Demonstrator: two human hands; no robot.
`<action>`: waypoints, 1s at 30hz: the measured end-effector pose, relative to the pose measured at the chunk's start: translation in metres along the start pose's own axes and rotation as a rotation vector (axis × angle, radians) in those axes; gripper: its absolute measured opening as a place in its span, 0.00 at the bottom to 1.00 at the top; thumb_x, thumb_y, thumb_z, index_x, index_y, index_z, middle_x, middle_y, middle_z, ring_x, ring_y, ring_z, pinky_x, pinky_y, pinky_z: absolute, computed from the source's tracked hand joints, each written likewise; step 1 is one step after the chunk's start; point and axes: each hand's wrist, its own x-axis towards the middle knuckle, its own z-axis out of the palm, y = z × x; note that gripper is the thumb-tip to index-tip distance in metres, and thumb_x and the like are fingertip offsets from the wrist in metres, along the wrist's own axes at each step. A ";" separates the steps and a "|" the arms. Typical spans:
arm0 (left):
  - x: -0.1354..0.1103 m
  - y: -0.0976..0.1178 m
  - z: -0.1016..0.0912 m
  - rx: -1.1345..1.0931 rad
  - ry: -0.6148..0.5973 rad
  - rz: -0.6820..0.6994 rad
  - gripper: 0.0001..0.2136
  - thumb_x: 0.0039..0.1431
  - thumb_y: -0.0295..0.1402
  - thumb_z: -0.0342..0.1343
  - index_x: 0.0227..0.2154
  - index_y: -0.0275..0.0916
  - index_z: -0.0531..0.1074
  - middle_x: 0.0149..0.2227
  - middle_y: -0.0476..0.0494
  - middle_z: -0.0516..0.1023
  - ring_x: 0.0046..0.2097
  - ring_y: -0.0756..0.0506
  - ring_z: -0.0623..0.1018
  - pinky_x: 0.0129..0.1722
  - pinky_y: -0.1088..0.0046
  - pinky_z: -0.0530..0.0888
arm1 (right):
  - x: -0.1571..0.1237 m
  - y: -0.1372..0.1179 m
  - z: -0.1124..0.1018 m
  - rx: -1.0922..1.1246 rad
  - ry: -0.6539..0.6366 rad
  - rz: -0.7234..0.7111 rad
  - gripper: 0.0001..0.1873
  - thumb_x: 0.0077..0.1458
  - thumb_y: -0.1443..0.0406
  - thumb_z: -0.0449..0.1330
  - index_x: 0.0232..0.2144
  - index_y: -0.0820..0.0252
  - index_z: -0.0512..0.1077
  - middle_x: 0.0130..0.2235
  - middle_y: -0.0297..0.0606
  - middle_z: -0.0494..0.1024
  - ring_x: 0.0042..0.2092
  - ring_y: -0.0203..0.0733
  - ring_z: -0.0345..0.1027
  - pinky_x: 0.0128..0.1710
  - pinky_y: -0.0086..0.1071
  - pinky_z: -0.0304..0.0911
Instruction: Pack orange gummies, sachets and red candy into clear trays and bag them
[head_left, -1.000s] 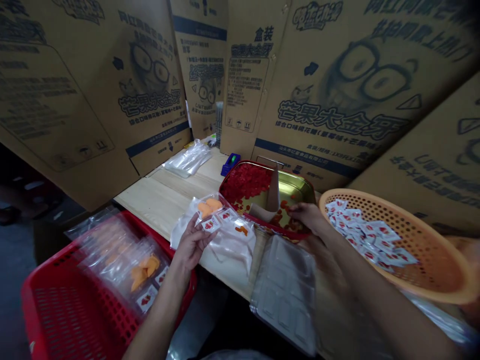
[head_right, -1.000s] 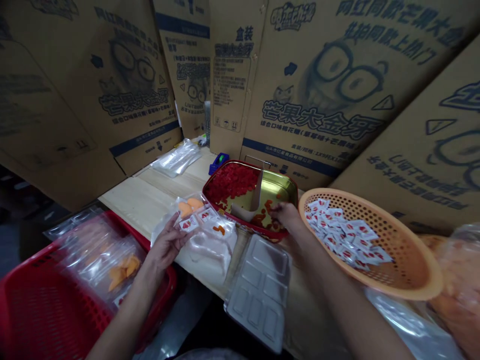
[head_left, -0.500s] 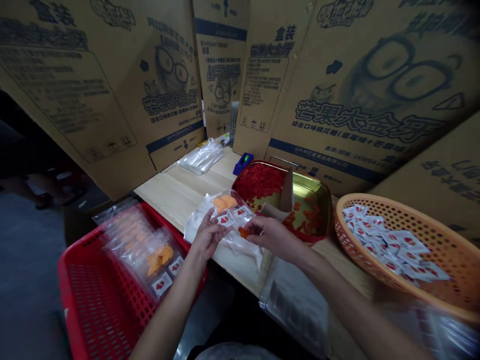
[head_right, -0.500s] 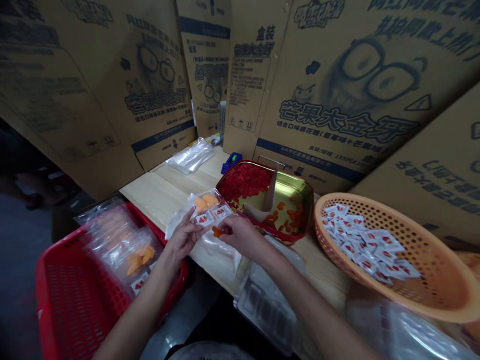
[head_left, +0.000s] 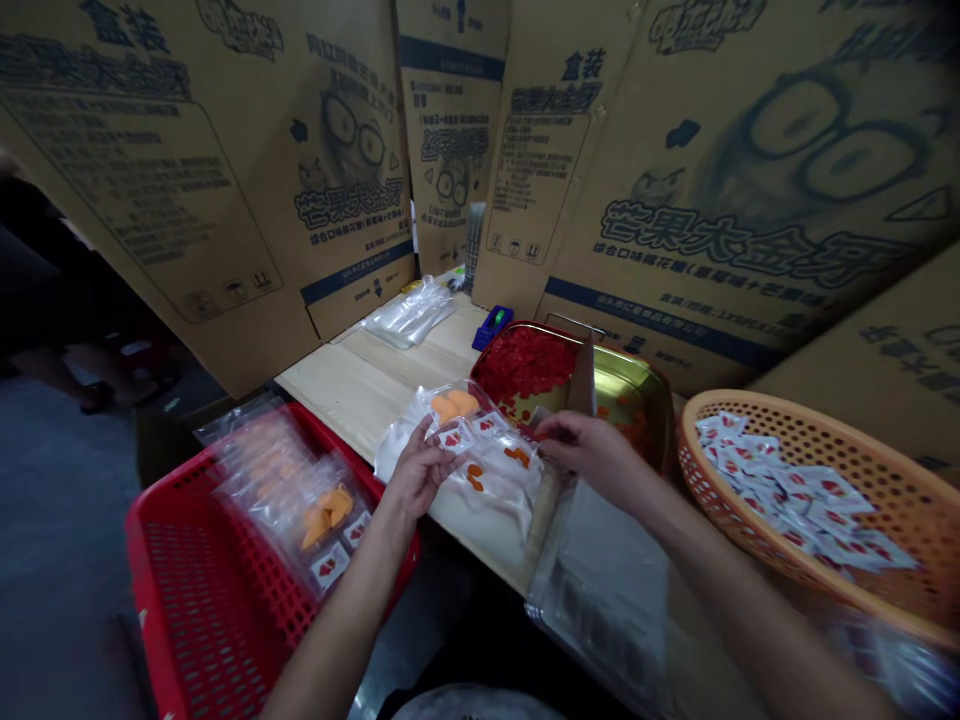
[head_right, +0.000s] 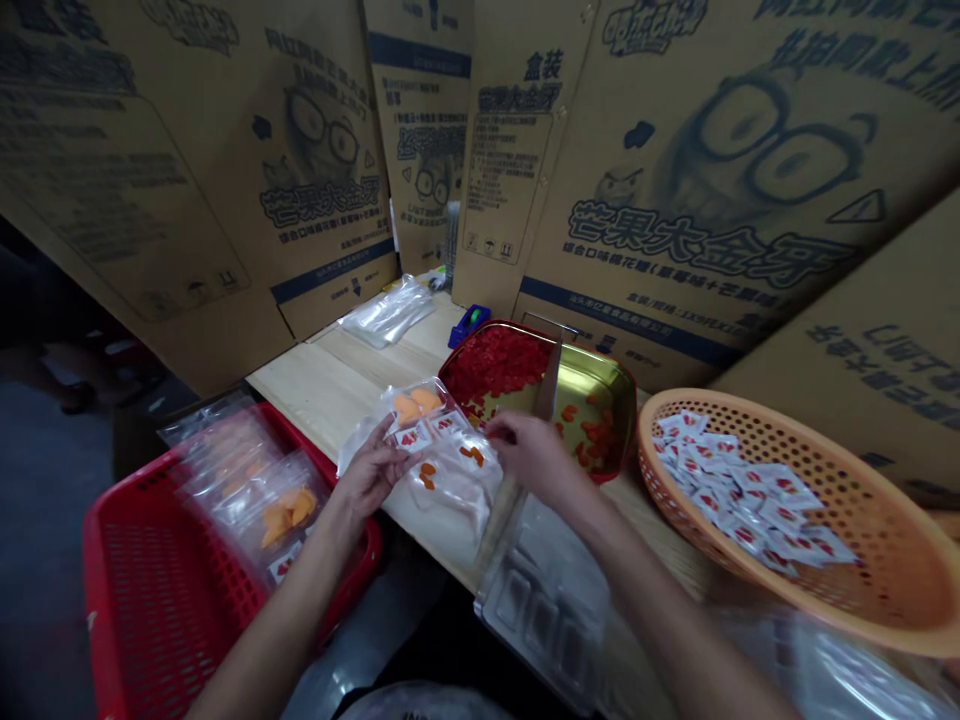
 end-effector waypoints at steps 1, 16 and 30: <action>0.000 0.001 0.000 -0.001 0.004 -0.001 0.33 0.38 0.11 0.54 0.49 0.42 0.59 0.40 0.49 0.73 0.28 0.56 0.74 0.39 0.69 0.76 | -0.001 0.012 -0.011 -0.125 0.077 0.013 0.07 0.46 0.69 0.54 0.25 0.58 0.72 0.26 0.35 0.73 0.28 0.37 0.65 0.28 0.29 0.59; -0.013 0.005 0.006 0.048 -0.009 -0.043 0.36 0.39 0.11 0.53 0.54 0.41 0.57 0.43 0.46 0.73 0.32 0.53 0.77 0.41 0.69 0.77 | -0.009 -0.011 0.014 -0.571 -0.075 -0.260 0.05 0.51 0.70 0.58 0.32 0.58 0.72 0.38 0.39 0.69 0.41 0.43 0.59 0.36 0.33 0.51; -0.023 0.007 0.010 0.088 -0.032 -0.034 0.34 0.39 0.12 0.53 0.52 0.42 0.58 0.44 0.47 0.73 0.33 0.52 0.77 0.36 0.72 0.78 | -0.015 -0.022 0.017 -0.663 -0.350 -0.137 0.06 0.50 0.70 0.58 0.26 0.60 0.75 0.37 0.43 0.71 0.44 0.49 0.61 0.37 0.36 0.54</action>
